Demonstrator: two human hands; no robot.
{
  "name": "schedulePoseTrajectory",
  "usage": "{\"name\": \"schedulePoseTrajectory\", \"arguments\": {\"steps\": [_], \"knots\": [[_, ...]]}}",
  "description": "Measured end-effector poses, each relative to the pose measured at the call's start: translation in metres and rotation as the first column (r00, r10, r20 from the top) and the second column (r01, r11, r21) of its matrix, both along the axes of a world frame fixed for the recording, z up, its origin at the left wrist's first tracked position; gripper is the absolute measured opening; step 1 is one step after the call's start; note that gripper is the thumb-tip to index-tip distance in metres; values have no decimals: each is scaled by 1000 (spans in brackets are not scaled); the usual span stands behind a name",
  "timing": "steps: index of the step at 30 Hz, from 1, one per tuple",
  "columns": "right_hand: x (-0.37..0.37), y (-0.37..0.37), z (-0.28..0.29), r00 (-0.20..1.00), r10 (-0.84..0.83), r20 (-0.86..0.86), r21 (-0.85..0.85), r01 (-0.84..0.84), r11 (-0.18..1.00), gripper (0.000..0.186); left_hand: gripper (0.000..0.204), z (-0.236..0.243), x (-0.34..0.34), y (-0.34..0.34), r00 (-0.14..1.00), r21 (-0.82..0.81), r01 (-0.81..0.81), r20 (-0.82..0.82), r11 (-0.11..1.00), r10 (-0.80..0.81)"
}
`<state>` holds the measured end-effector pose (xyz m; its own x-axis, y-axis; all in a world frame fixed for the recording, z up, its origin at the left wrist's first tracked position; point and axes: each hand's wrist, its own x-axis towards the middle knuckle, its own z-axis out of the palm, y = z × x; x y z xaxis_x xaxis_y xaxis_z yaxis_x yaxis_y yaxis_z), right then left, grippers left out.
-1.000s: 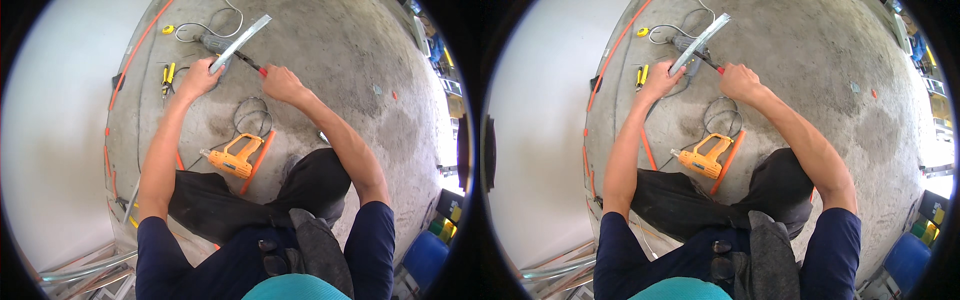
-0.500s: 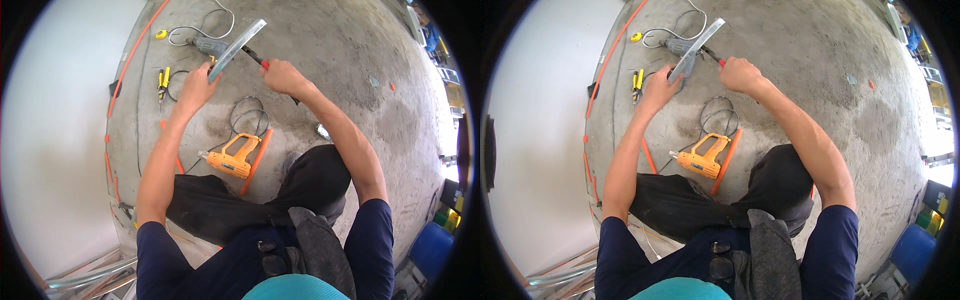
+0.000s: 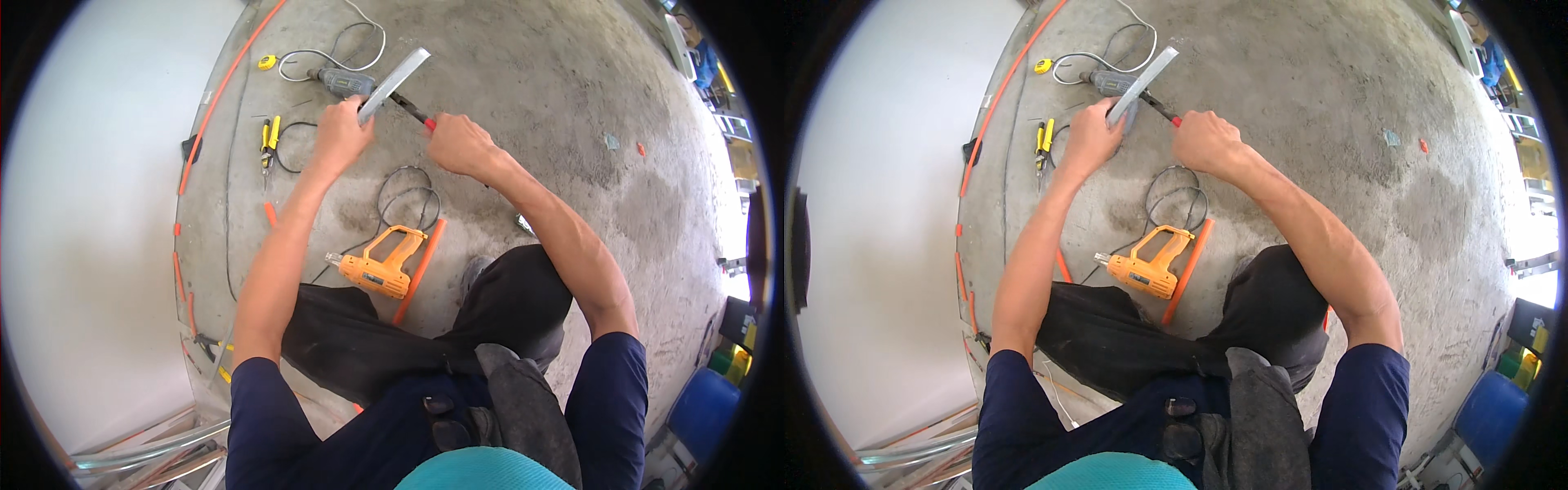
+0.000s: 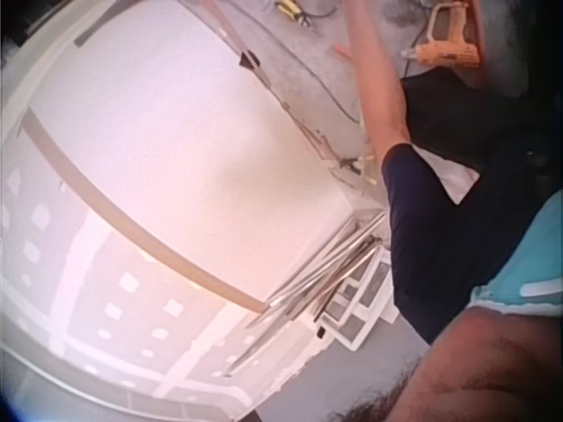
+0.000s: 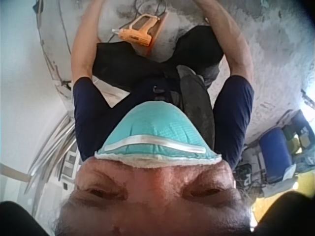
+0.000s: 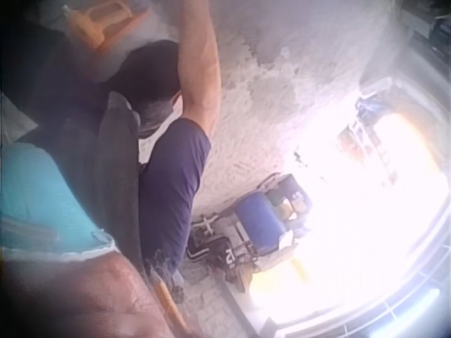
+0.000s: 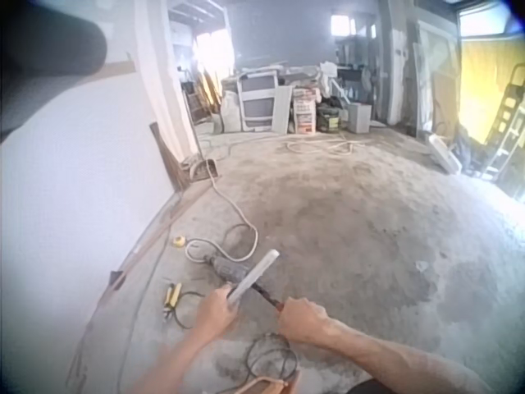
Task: The person uses snips to cut notches and sections out of a long metal stud, holding the stud by hand and manipulating the tool to make several precise cuts.
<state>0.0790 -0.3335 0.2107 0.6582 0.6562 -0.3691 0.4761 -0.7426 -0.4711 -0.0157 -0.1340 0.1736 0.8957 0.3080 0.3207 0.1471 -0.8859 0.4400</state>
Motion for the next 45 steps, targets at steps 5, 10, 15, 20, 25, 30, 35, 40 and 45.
{"name": "schedulePoseTrajectory", "arguments": {"steps": [5,10,15,20,25,30,35,40,45], "knots": [[1,-3,-10,999,-24,22,54,22,998,31,31,11,2,25,964,-348,13,-244,937,-104],[3,-6,-18,999,-9,34,80,7,997,28,36,12,1,34,964,-554,46,-194,831,-183],[5,-8,-20,998,-34,44,116,29,993,27,36,14,0,29,966,-594,35,-188,804,-181],[8,-9,-21,999,-11,34,86,8,996,39,31,10,1,22,955,-299,-17,-288,954,-73],[12,-12,-16,998,-49,-41,71,52,996,42,27,2,-1,6,982,-137,33,-179,990,-57],[16,-11,-18,996,-60,-63,45,63,997,44,25,-6,-8,-14,991,-70,31,-127,997,-40],[16,-14,-25,998,-41,-54,79,46,996,45,31,-8,-13,-22,999,-37,21,-44,999,-23],[11,-4,-27,995,-37,-93,55,43,998,47,33,-9,4,-39,998,-11,-63,25,998,64],[4,6,-27,999,-25,-47,57,28,998,45,28,-15,15,-23,997,70,-63,59,996,59]]}}
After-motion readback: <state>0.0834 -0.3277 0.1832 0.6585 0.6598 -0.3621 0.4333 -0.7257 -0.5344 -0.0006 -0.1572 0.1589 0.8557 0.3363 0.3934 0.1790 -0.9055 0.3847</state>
